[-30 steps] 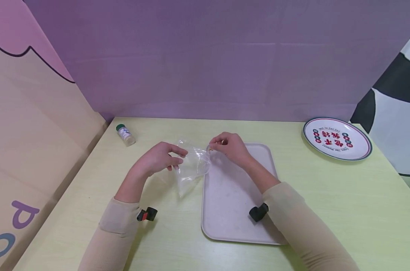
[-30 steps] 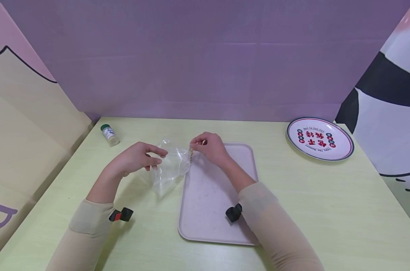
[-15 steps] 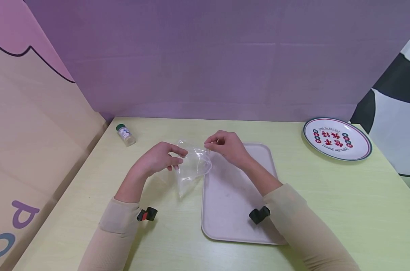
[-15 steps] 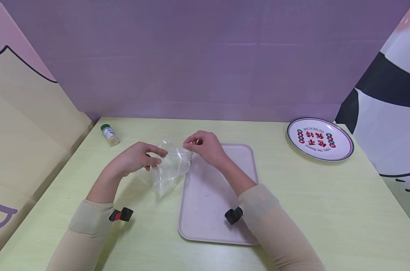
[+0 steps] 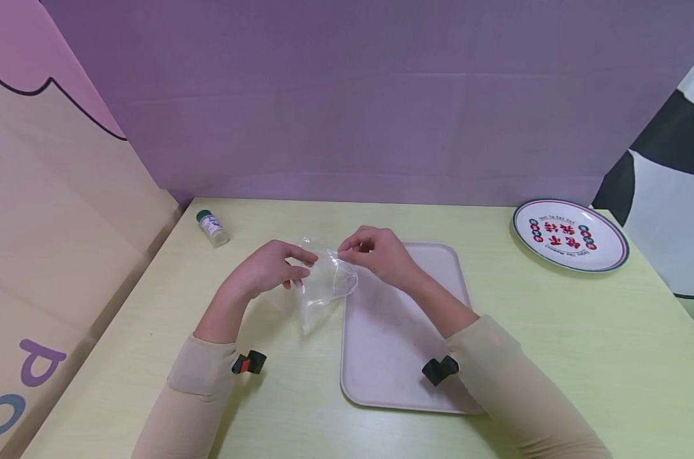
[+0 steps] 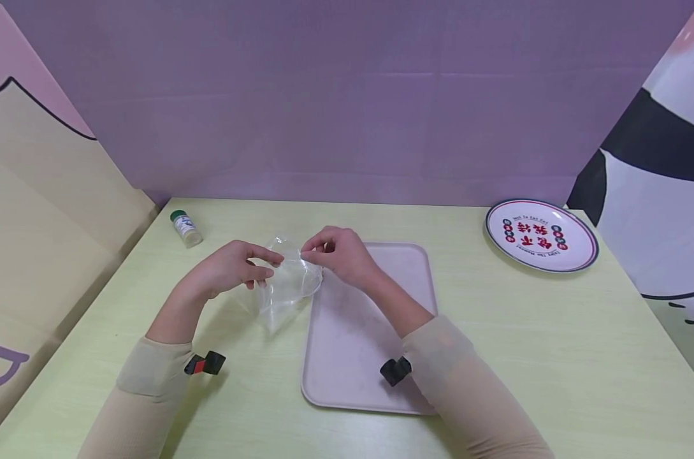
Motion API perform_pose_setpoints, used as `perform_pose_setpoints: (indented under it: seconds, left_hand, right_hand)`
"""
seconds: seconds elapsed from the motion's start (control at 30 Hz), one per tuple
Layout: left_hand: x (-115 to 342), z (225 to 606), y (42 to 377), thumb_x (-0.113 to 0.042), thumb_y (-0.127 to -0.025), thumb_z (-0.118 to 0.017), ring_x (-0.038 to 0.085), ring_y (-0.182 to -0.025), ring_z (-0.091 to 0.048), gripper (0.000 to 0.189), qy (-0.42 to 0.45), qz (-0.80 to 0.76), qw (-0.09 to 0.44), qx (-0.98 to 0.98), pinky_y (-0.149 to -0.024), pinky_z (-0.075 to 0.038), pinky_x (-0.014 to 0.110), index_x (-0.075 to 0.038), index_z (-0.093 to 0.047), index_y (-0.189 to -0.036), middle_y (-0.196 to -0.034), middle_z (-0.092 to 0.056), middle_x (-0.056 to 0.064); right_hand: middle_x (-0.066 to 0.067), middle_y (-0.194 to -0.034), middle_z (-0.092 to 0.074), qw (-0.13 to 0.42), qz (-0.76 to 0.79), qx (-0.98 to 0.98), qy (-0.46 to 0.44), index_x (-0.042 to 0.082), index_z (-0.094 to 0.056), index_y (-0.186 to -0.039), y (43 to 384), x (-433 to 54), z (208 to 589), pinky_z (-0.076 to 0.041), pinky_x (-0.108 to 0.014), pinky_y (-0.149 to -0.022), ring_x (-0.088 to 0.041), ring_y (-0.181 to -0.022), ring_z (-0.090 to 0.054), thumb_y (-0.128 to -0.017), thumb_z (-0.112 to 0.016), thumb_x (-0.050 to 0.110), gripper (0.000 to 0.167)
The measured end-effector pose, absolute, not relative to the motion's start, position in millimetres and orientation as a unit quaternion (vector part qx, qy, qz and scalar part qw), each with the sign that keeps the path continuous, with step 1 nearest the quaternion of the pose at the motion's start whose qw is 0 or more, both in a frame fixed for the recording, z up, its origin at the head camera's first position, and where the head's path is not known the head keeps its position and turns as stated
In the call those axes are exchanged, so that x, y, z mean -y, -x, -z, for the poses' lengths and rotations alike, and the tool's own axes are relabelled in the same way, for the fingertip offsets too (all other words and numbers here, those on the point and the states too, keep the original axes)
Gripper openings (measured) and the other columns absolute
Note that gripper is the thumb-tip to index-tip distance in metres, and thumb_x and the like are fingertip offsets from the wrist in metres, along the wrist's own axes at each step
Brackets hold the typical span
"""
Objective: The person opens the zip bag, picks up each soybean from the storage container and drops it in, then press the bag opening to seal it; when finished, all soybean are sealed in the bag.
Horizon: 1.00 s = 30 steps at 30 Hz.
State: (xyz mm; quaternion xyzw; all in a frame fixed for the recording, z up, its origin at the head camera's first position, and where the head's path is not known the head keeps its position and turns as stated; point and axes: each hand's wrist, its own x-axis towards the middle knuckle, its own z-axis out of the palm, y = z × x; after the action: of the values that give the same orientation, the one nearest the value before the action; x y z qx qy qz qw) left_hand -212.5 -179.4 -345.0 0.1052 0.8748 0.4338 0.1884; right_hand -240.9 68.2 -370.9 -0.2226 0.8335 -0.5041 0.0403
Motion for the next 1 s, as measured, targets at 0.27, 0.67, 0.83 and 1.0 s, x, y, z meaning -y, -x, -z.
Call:
perform_pose_setpoints:
  seconds: [0.27, 0.67, 0.83, 1.0]
  left_hand:
    - [178.7, 345.1, 212.7, -0.007, -0.097, -0.065, 0.037, -0.091, -0.067, 0.035, -0.103, -0.429, 0.189, -0.877, -0.087, -0.051, 0.048, -0.005, -0.067, -0.132, -0.128, -0.067, 0.011]
    - [178.6, 345.6, 212.8, -0.007, -0.097, -0.065, 0.039, -0.091, -0.066, 0.035, -0.099, -0.431, 0.19, -0.877, -0.09, -0.05, 0.053, -0.006, -0.067, -0.132, -0.13, -0.066, 0.013]
    - [178.6, 346.1, 212.9, -0.008, -0.097, -0.065, 0.038, -0.091, -0.066, 0.035, -0.099, -0.428, 0.191, -0.878, -0.09, -0.05, 0.052, -0.006, -0.067, -0.132, -0.13, -0.066, 0.012]
    - [178.1, 345.2, 212.5, -0.008, -0.097, -0.065, 0.038, -0.092, -0.066, 0.035, -0.096, -0.43, 0.193, -0.877, -0.09, -0.05, 0.052, -0.006, -0.068, -0.132, -0.13, -0.066, 0.012]
  right_hand:
    - [-0.003, -0.081, -0.058, 0.055, 0.497, -0.83, 0.247, 0.011, -0.079, -0.098, 235.8, -65.4, 371.5, -0.039, -0.027, -0.058, -0.021, -0.074, -0.051, -0.091, -0.078, 0.014, 0.008]
    - [-0.004, -0.082, -0.059, 0.068, 0.485, -0.834, 0.255, 0.008, -0.08, -0.101, 234.4, -60.4, 374.5, -0.04, -0.029, -0.06, -0.022, -0.074, -0.052, -0.09, -0.078, 0.013, 0.012]
    - [-0.003, -0.082, -0.06, 0.065, 0.479, -0.837, 0.256, 0.008, -0.08, -0.101, 234.8, -60.3, 375.6, -0.041, -0.029, -0.06, -0.022, -0.074, -0.052, -0.09, -0.078, 0.013, 0.012]
    - [-0.003, -0.083, -0.06, 0.06, 0.481, -0.839, 0.25, 0.012, -0.08, -0.099, 235.4, -61.4, 375.3, -0.042, -0.029, -0.06, -0.022, -0.073, -0.053, -0.09, -0.078, 0.016, 0.01]
